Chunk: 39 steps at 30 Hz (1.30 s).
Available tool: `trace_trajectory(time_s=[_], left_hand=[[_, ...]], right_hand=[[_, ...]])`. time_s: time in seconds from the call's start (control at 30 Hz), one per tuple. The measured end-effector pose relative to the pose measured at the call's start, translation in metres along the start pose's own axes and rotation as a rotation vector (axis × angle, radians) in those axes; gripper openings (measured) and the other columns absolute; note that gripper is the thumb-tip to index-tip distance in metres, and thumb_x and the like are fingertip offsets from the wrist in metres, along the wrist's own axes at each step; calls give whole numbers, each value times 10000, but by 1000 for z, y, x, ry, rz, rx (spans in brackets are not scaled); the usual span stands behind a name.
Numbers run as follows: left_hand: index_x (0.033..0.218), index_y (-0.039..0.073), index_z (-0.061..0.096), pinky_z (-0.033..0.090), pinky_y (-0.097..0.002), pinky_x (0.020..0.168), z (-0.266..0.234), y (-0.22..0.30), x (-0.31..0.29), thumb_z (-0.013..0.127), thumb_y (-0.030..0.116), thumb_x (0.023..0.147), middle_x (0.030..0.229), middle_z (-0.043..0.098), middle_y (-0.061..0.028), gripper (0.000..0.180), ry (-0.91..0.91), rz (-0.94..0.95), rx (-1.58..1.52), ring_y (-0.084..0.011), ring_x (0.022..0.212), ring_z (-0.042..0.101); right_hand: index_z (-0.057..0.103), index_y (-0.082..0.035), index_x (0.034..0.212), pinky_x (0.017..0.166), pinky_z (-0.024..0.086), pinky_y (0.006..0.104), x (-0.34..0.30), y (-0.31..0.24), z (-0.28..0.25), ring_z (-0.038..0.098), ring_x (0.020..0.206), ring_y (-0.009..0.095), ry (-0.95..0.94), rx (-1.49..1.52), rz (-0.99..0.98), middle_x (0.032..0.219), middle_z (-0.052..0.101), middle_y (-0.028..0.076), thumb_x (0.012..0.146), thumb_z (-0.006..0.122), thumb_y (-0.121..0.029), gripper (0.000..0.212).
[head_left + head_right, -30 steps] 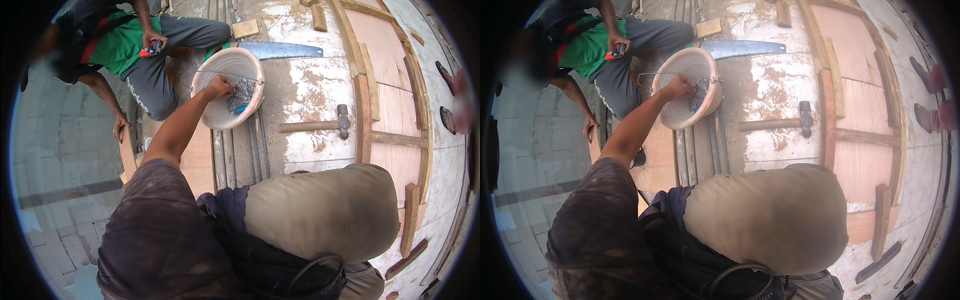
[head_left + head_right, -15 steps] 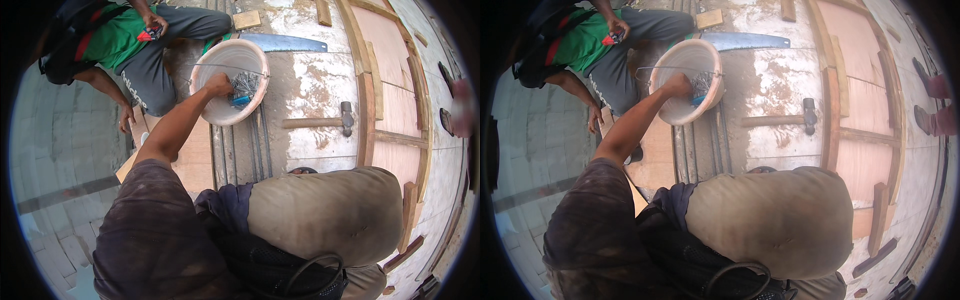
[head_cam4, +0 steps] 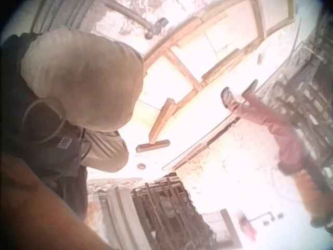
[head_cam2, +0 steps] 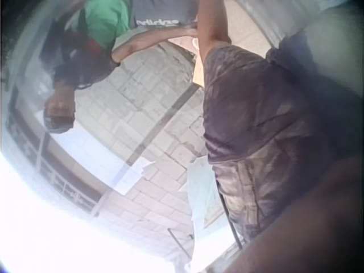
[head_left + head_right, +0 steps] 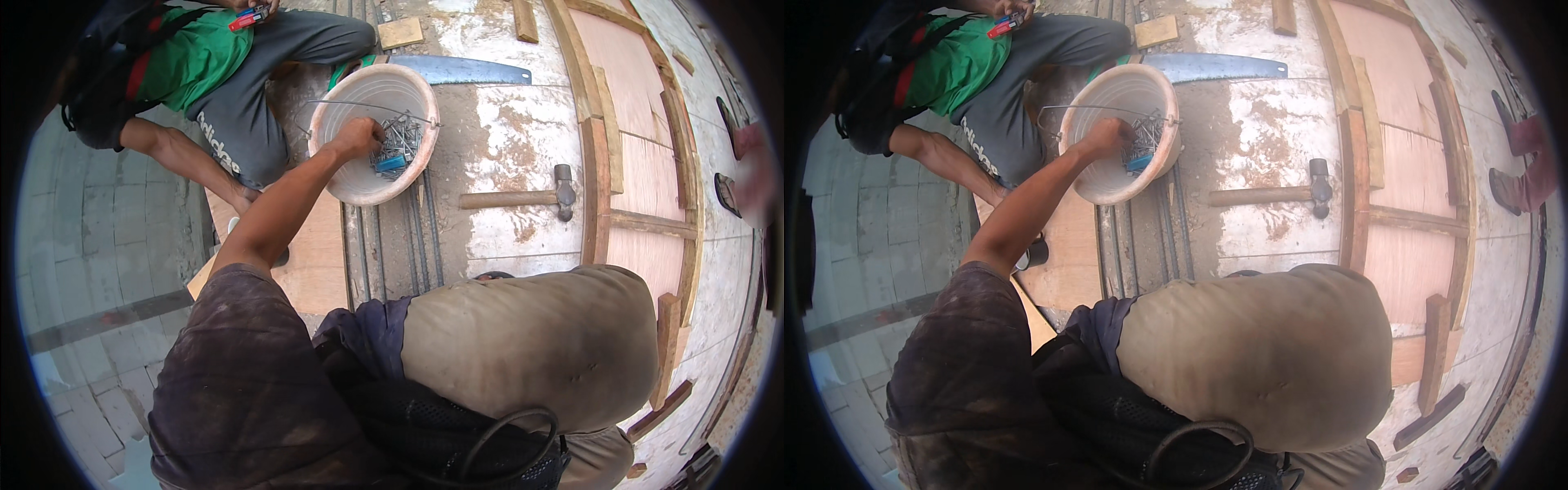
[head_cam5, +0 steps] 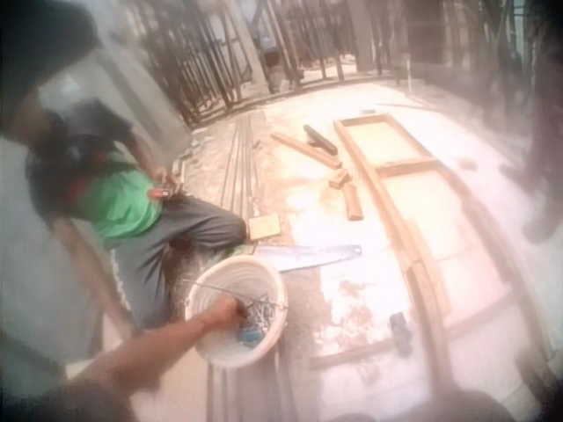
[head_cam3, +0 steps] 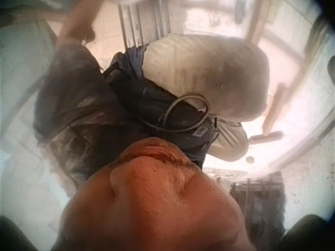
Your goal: The person uses a tape measure to check the dimensions of a wooden frame, aligns a wooden board with the frame, and hammers a nail into the wood while others assist.
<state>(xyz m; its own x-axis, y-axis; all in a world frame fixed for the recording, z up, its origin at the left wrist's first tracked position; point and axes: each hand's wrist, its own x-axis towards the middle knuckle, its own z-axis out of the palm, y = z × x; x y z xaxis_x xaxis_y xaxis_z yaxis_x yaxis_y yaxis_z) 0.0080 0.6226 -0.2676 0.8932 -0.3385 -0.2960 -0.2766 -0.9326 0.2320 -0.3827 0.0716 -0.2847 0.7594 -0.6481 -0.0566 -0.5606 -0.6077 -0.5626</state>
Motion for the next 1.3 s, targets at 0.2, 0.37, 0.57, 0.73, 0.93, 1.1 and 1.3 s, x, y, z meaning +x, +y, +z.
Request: trace_trajectory(time_s=[0.2, 0.37, 0.57, 0.73, 0.93, 1.1, 1.3], left_hand=[[972, 114, 809, 586, -475, 897, 10, 13, 6, 734, 147, 819, 980, 788, -173, 173, -52, 39, 146, -361, 975, 755], [968, 125, 809, 588, -479, 895, 10, 11, 5, 693, 144, 849, 995, 783, -178, 168, -32, 48, 178, -375, 986, 749], [1015, 112, 788, 570, -483, 919, -2, 16, 5, 669, 119, 869, 1035, 777, -185, 188, -45, 49, 154, -385, 1040, 732], [1059, 78, 752, 552, -487, 926, -26, 14, 12, 650, 87, 880, 1066, 767, -199, 207, 49, 73, 18, -401, 1049, 717], [1059, 63, 745, 557, -502, 908, -37, 23, 16, 655, 62, 868, 1045, 763, -183, 211, 225, 9, -192, -402, 1026, 716], [1024, 72, 772, 584, -501, 877, -26, 69, -4, 699, 84, 838, 987, 767, -187, 201, 442, 51, 118, -405, 974, 731], [987, 63, 795, 605, -479, 893, -8, 38, -5, 761, 129, 795, 1048, 783, -207, 206, -92, -298, 342, -371, 1030, 759]], right_hand=[[644, -21, 1351, 951, 513, 532, 0, -1, -2, 652, 1125, 437, 4, -5, 5, 1183, 706, 231, 831, 758, -403, 655], [646, -20, 1346, 946, 515, 531, -1, -2, -2, 654, 1117, 436, 1, -1, 6, 1173, 708, 230, 825, 766, -391, 650], [649, -19, 1339, 941, 517, 530, 1, -6, -3, 657, 1108, 435, -5, -7, 4, 1160, 710, 229, 818, 775, -376, 644], [651, -18, 1334, 936, 519, 529, 1, -8, -3, 660, 1100, 435, -16, -11, 10, 1149, 713, 228, 811, 782, -363, 640], [654, -17, 1328, 930, 521, 529, 2, -11, -3, 662, 1090, 434, -28, -14, 4, 1136, 715, 227, 804, 791, -348, 635], [657, -17, 1323, 925, 523, 528, 3, -12, -4, 665, 1082, 433, -30, -25, 13, 1125, 718, 227, 797, 799, -336, 631], [660, -16, 1317, 920, 525, 527, 3, -15, -3, 668, 1072, 432, -40, -17, 9, 1113, 720, 226, 790, 808, -321, 627]])
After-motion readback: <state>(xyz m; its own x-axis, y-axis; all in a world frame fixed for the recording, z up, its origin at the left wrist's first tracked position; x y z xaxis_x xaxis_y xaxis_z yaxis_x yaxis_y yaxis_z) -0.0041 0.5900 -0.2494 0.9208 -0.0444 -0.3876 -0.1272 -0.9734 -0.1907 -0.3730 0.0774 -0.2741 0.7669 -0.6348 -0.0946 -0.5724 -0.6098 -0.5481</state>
